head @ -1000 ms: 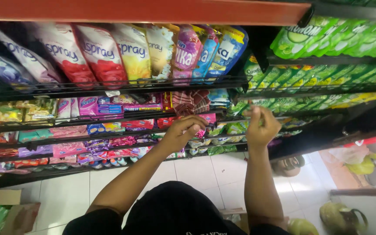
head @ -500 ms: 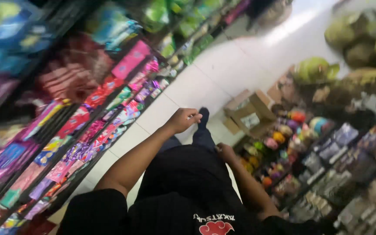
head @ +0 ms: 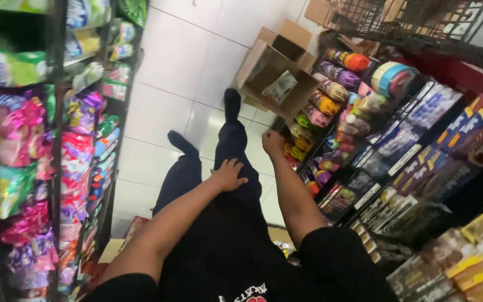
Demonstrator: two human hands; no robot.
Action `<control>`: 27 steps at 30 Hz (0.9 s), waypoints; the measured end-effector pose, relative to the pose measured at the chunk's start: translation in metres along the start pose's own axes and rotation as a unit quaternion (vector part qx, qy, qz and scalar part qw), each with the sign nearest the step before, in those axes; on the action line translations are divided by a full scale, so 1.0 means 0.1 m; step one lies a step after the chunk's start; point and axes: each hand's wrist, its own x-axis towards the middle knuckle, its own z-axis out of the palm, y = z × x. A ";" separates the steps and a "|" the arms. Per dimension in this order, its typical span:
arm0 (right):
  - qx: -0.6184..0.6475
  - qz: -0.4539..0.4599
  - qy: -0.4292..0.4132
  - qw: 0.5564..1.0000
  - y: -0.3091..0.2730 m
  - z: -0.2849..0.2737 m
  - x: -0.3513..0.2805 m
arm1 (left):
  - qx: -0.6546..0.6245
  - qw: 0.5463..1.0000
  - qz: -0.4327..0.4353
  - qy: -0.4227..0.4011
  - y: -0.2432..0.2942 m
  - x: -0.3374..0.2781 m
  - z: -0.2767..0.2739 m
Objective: Scans product barcodes and arranges items on grocery store shelves.
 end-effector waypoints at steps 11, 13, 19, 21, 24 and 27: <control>-0.059 -0.178 0.115 0.976 0.41 -0.43 2.67 | 0.042 0.992 -0.116 -0.009 0.52 0.45 -0.23; -0.095 -0.164 0.076 0.979 0.68 -0.31 3.10 | 0.040 0.990 -0.132 -0.007 0.50 0.49 -0.28; -0.164 -0.072 -0.062 0.982 1.39 0.02 4.18 | 0.057 0.990 -0.130 0.022 0.39 0.59 -0.31; -0.175 -0.042 -0.105 0.978 1.30 0.01 4.19 | 0.062 0.989 -0.132 0.024 0.39 0.58 -0.33; -0.145 0.008 -0.126 0.981 1.04 -0.19 4.02 | 0.059 0.988 -0.138 0.014 0.39 0.60 -0.37; -0.149 -0.019 -0.101 0.983 1.02 -0.12 4.01 | 0.068 0.988 -0.136 0.021 0.39 0.58 -0.40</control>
